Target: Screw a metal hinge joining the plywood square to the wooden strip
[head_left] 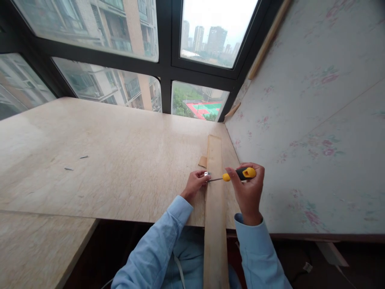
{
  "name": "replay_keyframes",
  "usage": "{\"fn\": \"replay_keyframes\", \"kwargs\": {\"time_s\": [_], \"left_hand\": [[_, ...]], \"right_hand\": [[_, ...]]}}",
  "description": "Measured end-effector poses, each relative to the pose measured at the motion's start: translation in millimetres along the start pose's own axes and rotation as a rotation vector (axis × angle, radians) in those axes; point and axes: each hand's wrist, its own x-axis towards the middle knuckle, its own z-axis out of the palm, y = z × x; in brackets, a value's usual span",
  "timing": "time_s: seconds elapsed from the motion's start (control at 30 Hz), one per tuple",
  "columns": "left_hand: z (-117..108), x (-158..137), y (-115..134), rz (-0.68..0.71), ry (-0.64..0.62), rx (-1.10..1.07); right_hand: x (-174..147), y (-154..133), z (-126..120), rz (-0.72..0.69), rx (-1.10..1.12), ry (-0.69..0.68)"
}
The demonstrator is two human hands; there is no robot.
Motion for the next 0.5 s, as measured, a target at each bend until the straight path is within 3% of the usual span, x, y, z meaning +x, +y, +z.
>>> {"fn": "replay_keyframes", "kwargs": {"time_s": [0.07,0.2,0.27,0.4,0.5], "left_hand": [[0,0,0,-0.003,0.006,-0.011],[1,0,0,-0.001,0.004,-0.030],[1,0,1,-0.003,0.021,-0.028],[1,0,2,-0.004,0.030,-0.017],[2,0,3,-0.006,0.014,-0.014]], "right_hand": [[-1,2,2,0.027,0.070,-0.029],[-6,-2,-4,0.074,0.415,-0.245],[-8,-6,-10,0.095,0.483,-0.322],[-9,-13,-17,0.102,0.448,-0.392],[-7,-11,-12,0.036,0.277,-0.325]]}}
